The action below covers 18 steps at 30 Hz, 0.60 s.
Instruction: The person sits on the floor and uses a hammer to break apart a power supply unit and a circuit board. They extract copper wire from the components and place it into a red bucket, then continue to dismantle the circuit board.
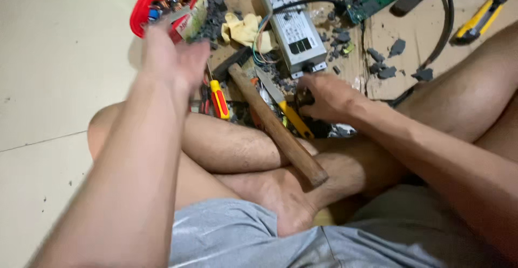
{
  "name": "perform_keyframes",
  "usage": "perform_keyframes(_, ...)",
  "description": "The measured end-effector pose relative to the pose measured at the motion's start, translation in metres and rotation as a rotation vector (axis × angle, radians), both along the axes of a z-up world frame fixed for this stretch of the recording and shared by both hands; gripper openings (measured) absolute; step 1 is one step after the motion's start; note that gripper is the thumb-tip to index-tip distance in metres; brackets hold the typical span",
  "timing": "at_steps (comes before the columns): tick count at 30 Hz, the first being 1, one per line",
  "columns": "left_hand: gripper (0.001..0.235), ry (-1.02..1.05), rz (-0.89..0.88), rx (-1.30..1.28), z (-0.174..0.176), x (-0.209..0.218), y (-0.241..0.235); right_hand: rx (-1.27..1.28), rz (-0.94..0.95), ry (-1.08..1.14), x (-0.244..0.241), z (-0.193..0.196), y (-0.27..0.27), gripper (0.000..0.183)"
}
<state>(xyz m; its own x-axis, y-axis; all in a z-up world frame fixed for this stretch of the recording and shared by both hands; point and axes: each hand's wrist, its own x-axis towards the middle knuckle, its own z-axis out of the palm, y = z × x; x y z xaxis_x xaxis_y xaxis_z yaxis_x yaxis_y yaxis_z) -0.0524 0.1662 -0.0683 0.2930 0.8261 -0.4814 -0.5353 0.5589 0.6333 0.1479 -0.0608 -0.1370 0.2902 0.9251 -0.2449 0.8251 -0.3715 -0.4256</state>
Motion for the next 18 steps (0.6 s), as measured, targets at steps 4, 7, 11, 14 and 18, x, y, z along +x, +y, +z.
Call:
perform_keyframes(4,0.055,0.341,-0.324,0.036,-0.042,0.012,-0.064,0.102,-0.217,0.205,-0.012,0.041,-0.011,0.049)
perform_keyframes(7,0.054,0.499,-0.404,0.134,-0.014,0.014,-0.126,0.131,-0.395,0.597,-0.028,0.073,-0.013,0.055)
perform_keyframes(11,0.07,0.575,-0.549,0.312,-0.002,0.037,-0.156,0.233,-0.496,1.072,-0.035,0.091,-0.02,0.069)
perform_keyframes(14,0.077,0.527,-0.552,0.357,-0.002,0.041,-0.165,0.213,-0.437,1.157,-0.033,0.091,-0.018,0.058)
perform_keyframes(18,0.066,0.564,-0.538,0.365,0.011,0.042,-0.169,0.23,-0.409,1.266,-0.007,0.05,-0.012,0.05)
